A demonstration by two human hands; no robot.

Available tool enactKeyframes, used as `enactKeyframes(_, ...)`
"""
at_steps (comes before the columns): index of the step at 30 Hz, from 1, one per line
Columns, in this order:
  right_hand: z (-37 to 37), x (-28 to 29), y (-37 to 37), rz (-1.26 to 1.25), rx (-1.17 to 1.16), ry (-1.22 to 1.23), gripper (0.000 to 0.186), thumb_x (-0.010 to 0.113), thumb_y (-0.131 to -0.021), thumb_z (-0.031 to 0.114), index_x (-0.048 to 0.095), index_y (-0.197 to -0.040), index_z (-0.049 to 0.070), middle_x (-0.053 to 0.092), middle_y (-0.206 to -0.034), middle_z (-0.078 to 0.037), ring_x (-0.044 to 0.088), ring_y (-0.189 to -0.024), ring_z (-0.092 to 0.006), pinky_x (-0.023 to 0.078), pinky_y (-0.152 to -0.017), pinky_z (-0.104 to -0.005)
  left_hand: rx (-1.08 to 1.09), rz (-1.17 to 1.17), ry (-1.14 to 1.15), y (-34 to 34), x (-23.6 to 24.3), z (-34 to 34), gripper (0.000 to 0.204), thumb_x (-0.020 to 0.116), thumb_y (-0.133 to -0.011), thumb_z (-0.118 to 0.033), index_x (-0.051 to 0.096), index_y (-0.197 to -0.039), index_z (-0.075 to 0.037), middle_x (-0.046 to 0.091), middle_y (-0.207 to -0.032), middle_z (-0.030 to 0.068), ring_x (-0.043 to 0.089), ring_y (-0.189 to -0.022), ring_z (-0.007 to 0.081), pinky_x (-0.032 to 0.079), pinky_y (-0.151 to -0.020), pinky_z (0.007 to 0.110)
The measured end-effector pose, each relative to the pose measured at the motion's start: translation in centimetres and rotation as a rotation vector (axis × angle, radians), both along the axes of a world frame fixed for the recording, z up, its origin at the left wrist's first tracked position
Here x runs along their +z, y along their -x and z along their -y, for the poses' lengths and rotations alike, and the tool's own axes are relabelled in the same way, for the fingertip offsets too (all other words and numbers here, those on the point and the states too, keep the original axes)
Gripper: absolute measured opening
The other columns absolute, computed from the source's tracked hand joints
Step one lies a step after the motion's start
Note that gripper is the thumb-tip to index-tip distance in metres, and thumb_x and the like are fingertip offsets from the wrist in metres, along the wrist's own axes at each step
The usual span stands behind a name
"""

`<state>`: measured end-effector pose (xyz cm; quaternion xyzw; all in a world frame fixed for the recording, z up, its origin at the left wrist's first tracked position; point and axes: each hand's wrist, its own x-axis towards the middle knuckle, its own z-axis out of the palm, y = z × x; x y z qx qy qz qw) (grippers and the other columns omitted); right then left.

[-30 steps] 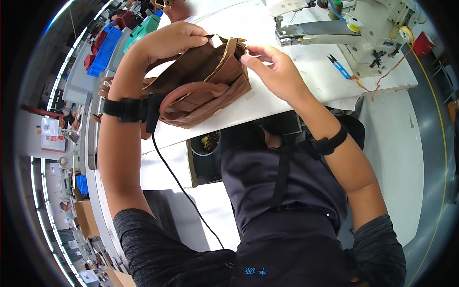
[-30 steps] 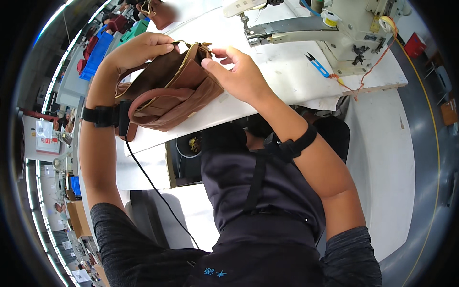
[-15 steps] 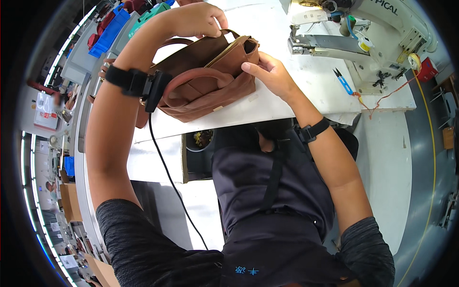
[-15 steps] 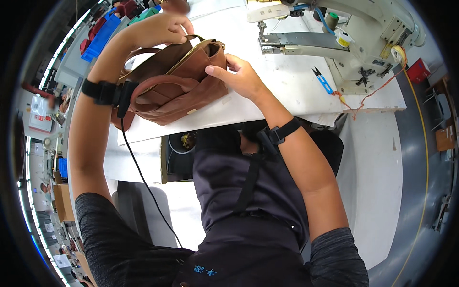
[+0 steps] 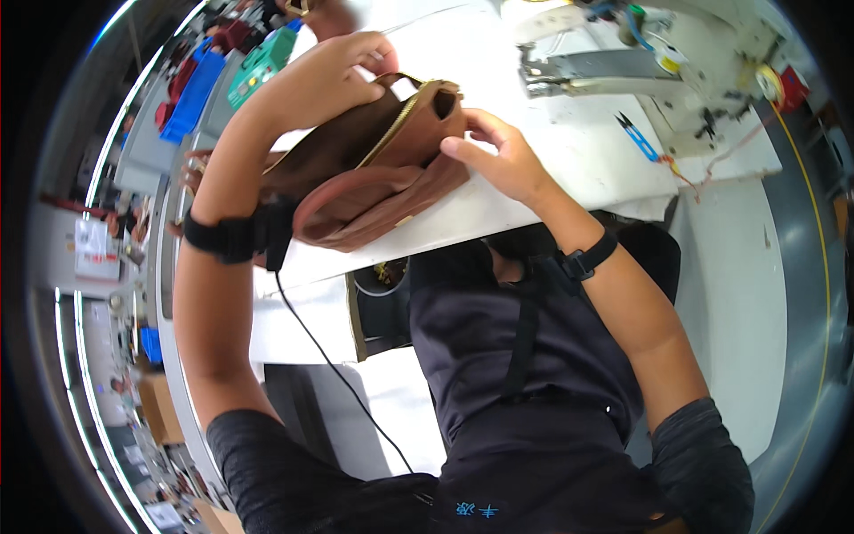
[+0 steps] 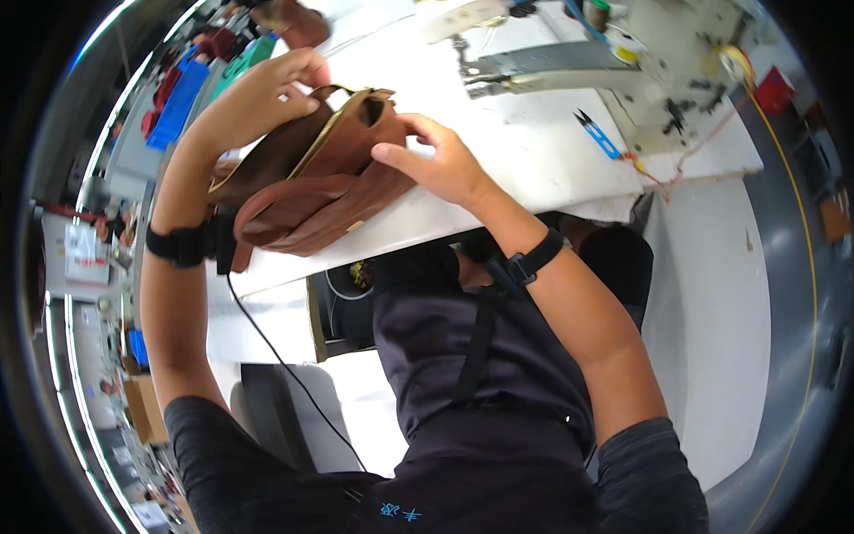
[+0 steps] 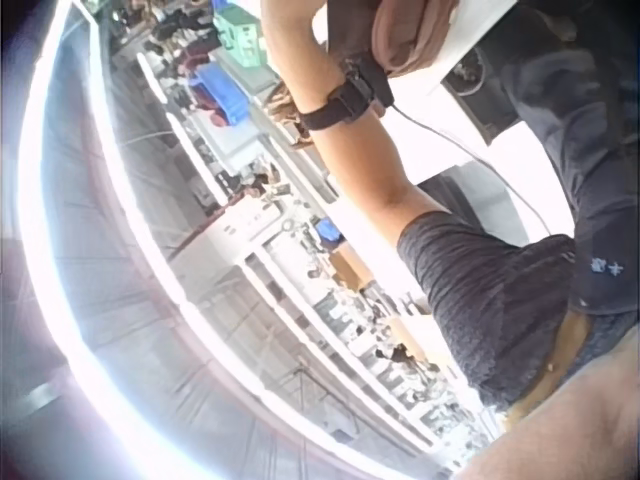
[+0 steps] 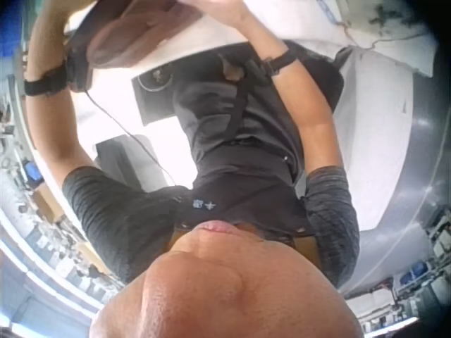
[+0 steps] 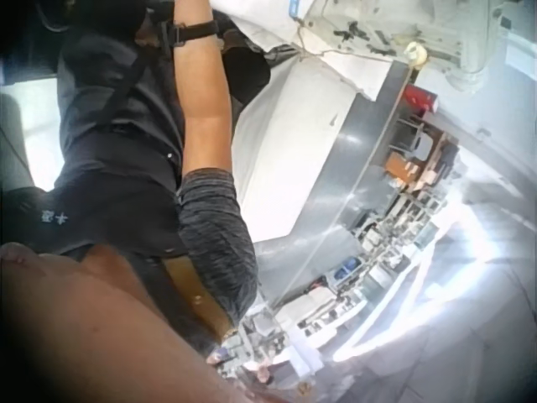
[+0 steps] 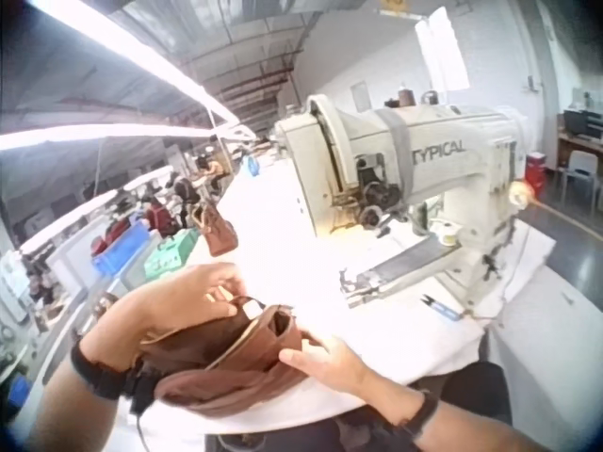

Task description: Sewing a zipper onto a leather bag using an industrial sewing machine.

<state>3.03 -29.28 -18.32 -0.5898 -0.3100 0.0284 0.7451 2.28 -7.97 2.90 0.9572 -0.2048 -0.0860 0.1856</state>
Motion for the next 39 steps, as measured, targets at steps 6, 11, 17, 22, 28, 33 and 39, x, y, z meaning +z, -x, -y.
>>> enactKeyframes(6, 3.0, -3.4, 0.6, 0.083, -0.255, 0.244, 0.062, 0.079, -0.090, 0.043, 0.063, -0.131, -0.002, 0.066, -0.127, -0.016, 0.063, -0.119, -0.0246, 0.046, -0.106, -0.0349, -0.076, 0.253, -0.052, 1.5, -0.4, 1.4, 0.021, 0.064, -0.088, -0.001, 0.067, -0.109, -0.002, 0.070, -0.110, 0.0075, 0.067, -0.096, 0.0219, 0.053, -0.083, 0.033)
enactKeyframes(11, 4.4, -4.1, 0.6, -0.006, -0.227, 0.248, 0.056, 0.078, -0.092, 0.039, 0.064, -0.129, 0.000, 0.067, -0.126, -0.016, 0.064, -0.119, -0.0237, 0.049, -0.103, -0.0355, -0.180, 0.432, -0.271, 1.7, -0.5, 1.3, 0.020, 0.065, -0.089, -0.005, 0.070, -0.109, -0.004, 0.069, -0.109, 0.0111, 0.065, -0.098, 0.0322, 0.052, -0.087, 0.039)
enactKeyframes(17, 4.5, -4.0, 0.9, 0.008, -0.236, 0.334, 0.051, 0.075, -0.093, 0.040, 0.068, -0.125, 0.001, 0.070, -0.121, -0.015, 0.065, -0.114, -0.0224, 0.049, -0.101, -0.0346, -0.165, 0.355, -0.339, 1.6, -1.0, 1.5, 0.023, 0.070, -0.088, -0.009, 0.069, -0.110, -0.006, 0.067, -0.109, 0.0102, 0.065, -0.099, 0.0333, 0.052, -0.087, 0.041)
enactKeyframes(22, 4.6, -4.2, 0.8, -0.004, -0.201, 0.308, 0.043, 0.074, -0.095, 0.038, 0.072, -0.115, 0.000, 0.073, -0.111, -0.013, 0.068, -0.105, -0.0200, 0.050, -0.095, -0.0322, -0.271, 0.392, -0.413, 1.1, -0.9, 1.3, 0.025, 0.072, -0.087, -0.011, 0.068, -0.112, -0.006, 0.070, -0.103, 0.0131, 0.065, -0.096, 0.0383, 0.052, -0.086, 0.043)
enactKeyframes(28, 4.6, -3.9, 0.9, -0.021, -0.161, 0.365, 0.034, 0.070, -0.099, 0.028, 0.072, -0.116, -0.001, 0.074, -0.107, -0.008, 0.066, -0.102, -0.0133, 0.050, -0.093, -0.0284, -0.289, 0.406, -0.504, 0.9, -1.0, 1.4, 0.018, 0.070, -0.088, -0.012, 0.070, -0.104, -0.002, 0.071, -0.100, 0.0163, 0.066, -0.095, 0.0388, 0.052, -0.085, 0.046)
enactKeyframes(33, 4.5, -4.3, 0.8, -0.010, -0.157, 0.294, 0.035, 0.072, -0.097, 0.033, 0.075, -0.105, -0.001, 0.075, -0.098, -0.010, 0.068, -0.094, -0.0170, 0.052, -0.089, -0.0306, -0.342, 0.388, -0.540, 0.3, -0.9, 1.3, 0.016, 0.068, -0.089, -0.013, 0.070, -0.100, -0.002, 0.070, -0.096, 0.0168, 0.065, -0.094, 0.0389, 0.052, -0.084, 0.046)
enactKeyframes(39, 4.2, -5.0, 0.3, 0.098, -0.177, 0.315, 0.025, 0.070, -0.099, 0.026, 0.076, -0.102, 0.002, 0.076, -0.095, -0.010, 0.069, -0.089, -0.0173, 0.054, -0.084, -0.0322, -0.365, 0.500, -0.530, 1.5, -0.1, 1.3, 0.022, 0.070, -0.088, -0.011, 0.065, -0.109, -0.006, 0.066, -0.109, 0.0130, 0.060, -0.107, 0.0348, 0.047, -0.092, 0.045)
